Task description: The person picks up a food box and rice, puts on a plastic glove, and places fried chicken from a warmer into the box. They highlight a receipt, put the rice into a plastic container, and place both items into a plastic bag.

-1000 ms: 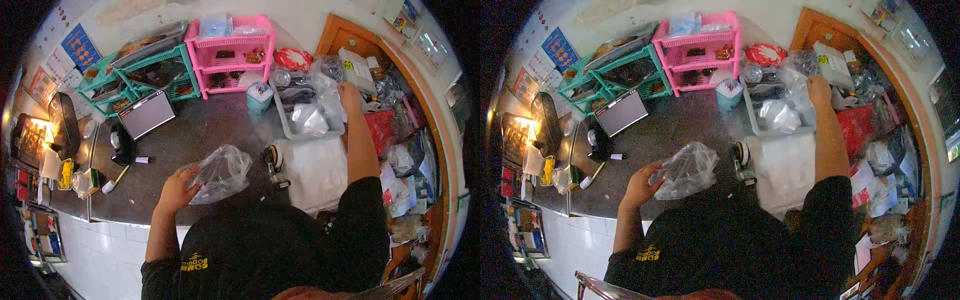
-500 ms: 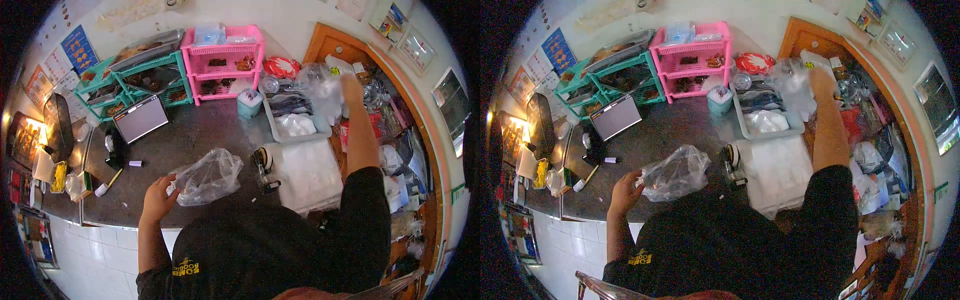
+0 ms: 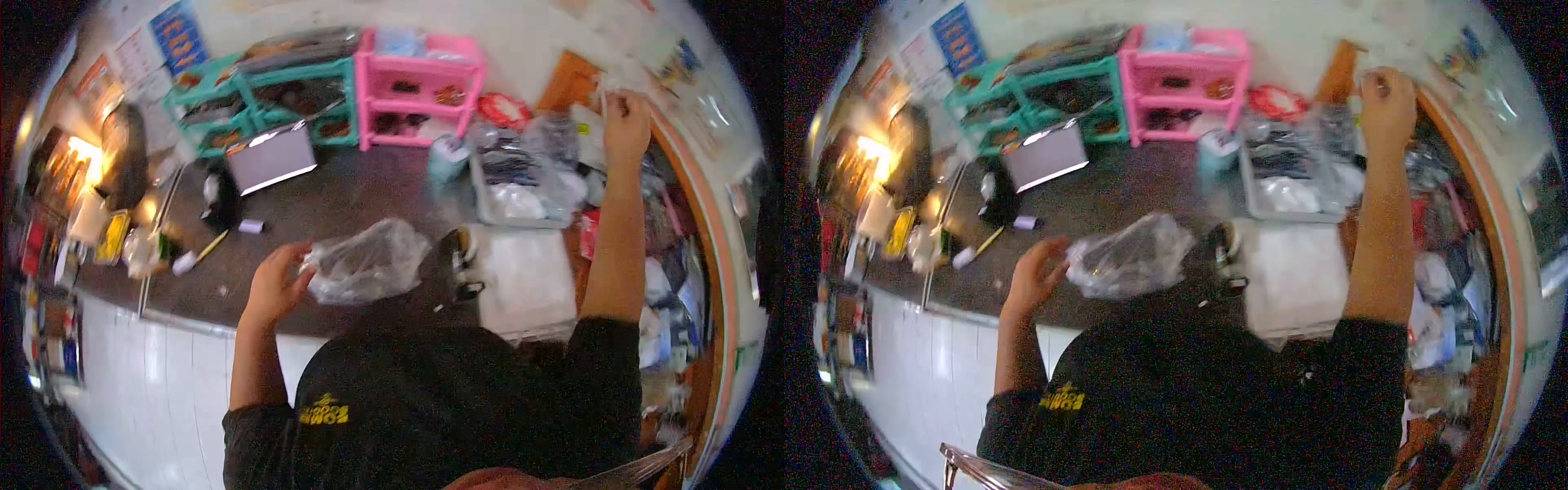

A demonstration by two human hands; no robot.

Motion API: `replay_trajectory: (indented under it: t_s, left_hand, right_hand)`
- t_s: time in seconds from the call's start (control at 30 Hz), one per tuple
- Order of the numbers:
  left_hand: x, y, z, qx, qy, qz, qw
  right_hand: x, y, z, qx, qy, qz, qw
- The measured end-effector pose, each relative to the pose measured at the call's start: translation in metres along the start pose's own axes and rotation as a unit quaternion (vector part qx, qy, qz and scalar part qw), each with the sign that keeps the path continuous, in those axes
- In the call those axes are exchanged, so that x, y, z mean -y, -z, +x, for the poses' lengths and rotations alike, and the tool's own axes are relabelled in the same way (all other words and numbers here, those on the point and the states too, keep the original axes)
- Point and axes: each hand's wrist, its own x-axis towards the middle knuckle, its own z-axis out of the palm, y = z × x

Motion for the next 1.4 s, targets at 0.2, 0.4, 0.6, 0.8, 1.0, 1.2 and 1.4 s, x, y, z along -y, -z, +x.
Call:
replay_trajectory:
  t_s: [0.2,0.4,0.6,0.8,1.0,1.2,1.4]
  left_hand:
    - [0.036,0.046,-0.048,-0.062,0.1,0.013,0.993]
    - [0.085,0.107,-0.09,-0.084,0.204,0.128,0.967]
    - [0.231,0.221,-0.125,-0.113,0.281,0.253,0.919]
    - [0.494,0.314,-0.153,-0.32,0.378,-0.038,0.868]
    - [0.566,0.308,-0.103,-0.179,0.318,0.012,0.931]
    - [0.59,0.331,-0.082,-0.132,0.249,-0.219,0.934]
    - [0.602,0.32,-0.095,-0.184,0.353,-0.39,0.83]
  right_hand:
    - [0.202,-0.09,-0.216,0.417,0.349,0.325,0.774]
    - [0.228,-0.16,-0.304,0.767,0.262,0.156,0.565]
    - [0.265,-0.171,-0.248,0.749,0.265,-0.032,0.607]
    - [0.439,-0.178,-0.185,0.698,0.115,0.283,0.647]
    - [0.659,-0.285,-0.254,0.776,-0.229,0.427,0.403]
    - [0.814,-0.348,-0.29,0.697,-0.502,0.408,0.31]
    - [0.866,-0.368,-0.312,0.693,-0.496,0.397,0.342]
